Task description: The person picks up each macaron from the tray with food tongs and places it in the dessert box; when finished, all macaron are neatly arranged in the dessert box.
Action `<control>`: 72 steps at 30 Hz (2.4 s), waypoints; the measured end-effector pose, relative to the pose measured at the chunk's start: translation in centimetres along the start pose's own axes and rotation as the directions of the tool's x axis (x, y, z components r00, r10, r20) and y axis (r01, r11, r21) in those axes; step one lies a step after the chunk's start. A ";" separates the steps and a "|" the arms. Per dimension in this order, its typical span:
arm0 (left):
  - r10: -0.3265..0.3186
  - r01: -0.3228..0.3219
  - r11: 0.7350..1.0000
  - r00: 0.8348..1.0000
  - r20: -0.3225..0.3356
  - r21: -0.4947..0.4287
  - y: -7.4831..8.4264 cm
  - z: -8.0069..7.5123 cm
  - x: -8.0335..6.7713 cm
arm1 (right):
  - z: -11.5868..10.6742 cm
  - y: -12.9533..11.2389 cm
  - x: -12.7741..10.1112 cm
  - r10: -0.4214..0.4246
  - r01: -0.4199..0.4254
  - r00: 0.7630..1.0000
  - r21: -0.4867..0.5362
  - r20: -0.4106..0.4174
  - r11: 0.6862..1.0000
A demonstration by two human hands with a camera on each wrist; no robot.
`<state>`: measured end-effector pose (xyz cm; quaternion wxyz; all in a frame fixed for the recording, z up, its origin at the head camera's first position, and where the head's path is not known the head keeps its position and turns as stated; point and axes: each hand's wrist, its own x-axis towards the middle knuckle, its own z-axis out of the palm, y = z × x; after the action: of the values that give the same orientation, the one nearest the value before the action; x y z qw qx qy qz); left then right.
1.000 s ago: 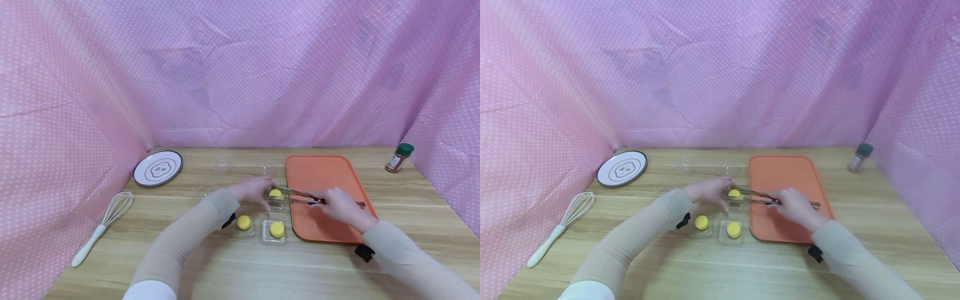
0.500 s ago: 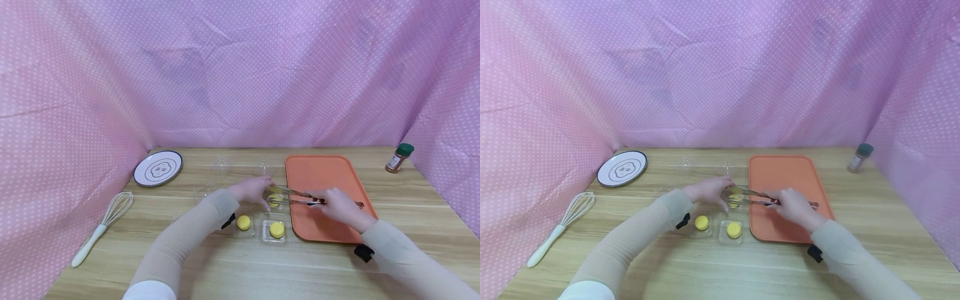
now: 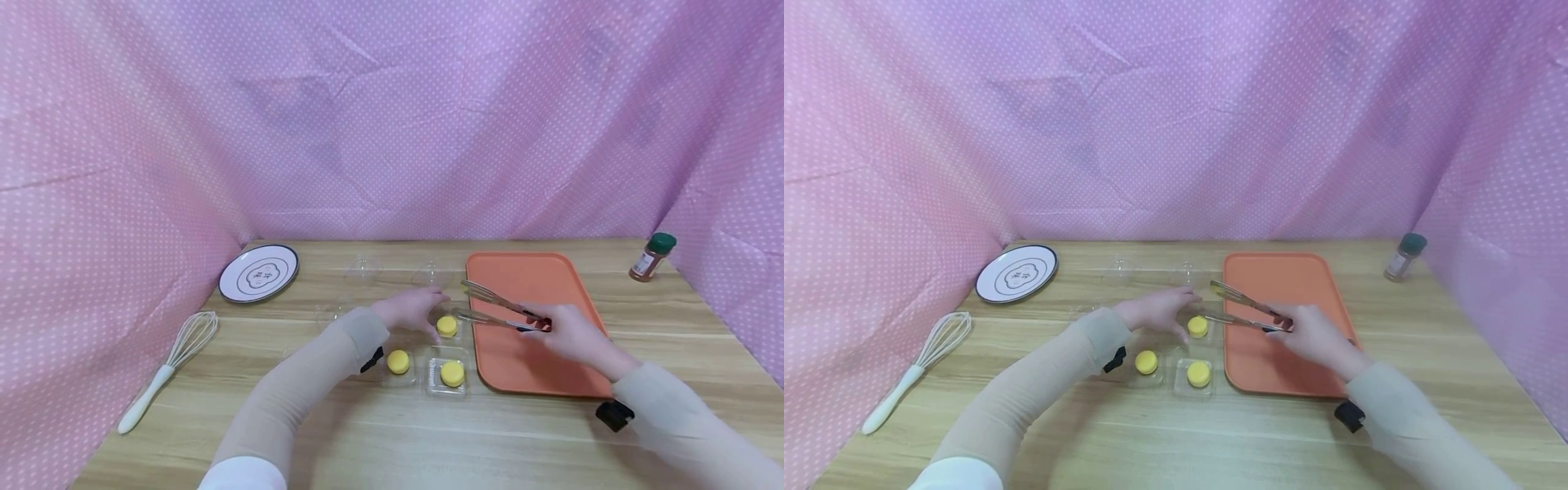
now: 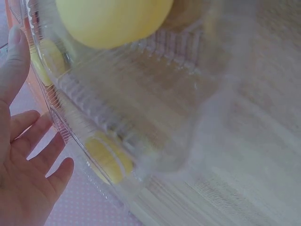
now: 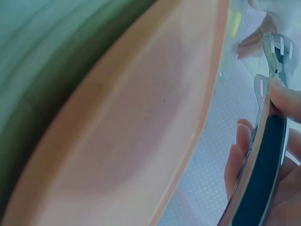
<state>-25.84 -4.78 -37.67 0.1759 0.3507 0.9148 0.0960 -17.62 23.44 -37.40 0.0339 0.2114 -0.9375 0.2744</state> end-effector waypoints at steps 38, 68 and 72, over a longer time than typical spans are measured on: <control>-0.007 -0.037 0.993 0.933 -0.360 -0.115 -3.0 -1.6 -7.4 | -6.7 11.1 -7.8 0.457 -0.464 0.885 0.076 0.091 0.883; -0.128 0.065 0.985 0.894 -0.429 -0.160 -7.4 1.1 -15.8 | -7.1 14.5 -9.0 0.535 -0.529 0.841 -0.081 0.084 0.845; -0.138 0.079 0.985 0.891 -0.432 -0.151 -8.3 1.5 -17.1 | -7.4 14.4 -9.1 0.546 -0.537 0.834 -0.105 0.080 0.837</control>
<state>-18.43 -22.34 -37.21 -0.0082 0.2560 0.9409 0.2217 -15.66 41.72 -40.00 -0.0868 -0.0497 -0.9694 0.2243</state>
